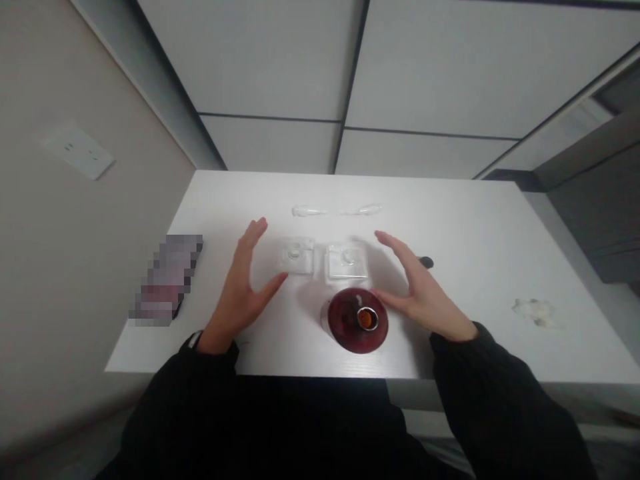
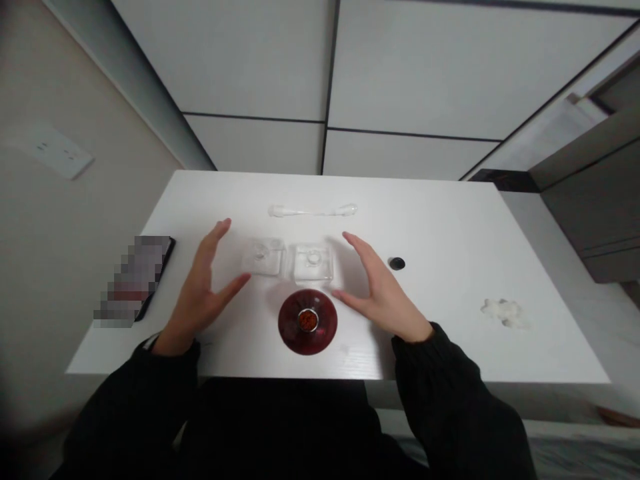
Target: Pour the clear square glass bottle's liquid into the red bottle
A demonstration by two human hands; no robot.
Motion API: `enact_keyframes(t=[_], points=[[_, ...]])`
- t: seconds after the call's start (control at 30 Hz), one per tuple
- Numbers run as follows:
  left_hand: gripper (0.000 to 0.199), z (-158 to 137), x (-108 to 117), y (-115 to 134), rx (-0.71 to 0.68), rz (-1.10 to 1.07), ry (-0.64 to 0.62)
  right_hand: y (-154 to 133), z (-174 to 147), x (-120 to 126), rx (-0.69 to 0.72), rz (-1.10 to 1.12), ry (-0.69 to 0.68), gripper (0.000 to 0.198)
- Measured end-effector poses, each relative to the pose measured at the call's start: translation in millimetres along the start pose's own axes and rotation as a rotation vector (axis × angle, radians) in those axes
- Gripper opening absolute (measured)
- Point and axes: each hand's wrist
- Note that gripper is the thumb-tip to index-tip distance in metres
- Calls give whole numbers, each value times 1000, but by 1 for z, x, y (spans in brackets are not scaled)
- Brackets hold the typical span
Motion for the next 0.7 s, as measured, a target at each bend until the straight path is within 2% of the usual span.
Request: enact_keyframes(t=[0.07,0.1,0.2,0.3,0.37,0.53,0.7], points=[[56,-8,3,14,-75,-76,97,6,10,-5,-17,44,-101,101],[54,-13,2,22,-101,-127,76,9,14,-9,-21,66,-131,106],[76,-29,-8,48,-127,-221,-36,14,22,-19,-30,88,-134,101],[91,-37,-24,67,-162,-211,-34,16,24,-25,-28,66,-74,82],[95,-37,-34,73,-207,-201,-22,15,22,-25,-22,48,-31,74],[72,-31,-43,72,-243,-216,-34,9,10,-13,9,-42,143,69],[68,-31,-45,69,-192,-251,-19,-3,-9,8,38,-108,294,73]])
Point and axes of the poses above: each hand's wrist, its own z-axis towards the middle knuckle, its own x-axis out of the back of the hand, y = z × x, and after that the axes turned 6 degrees about z, right-handed
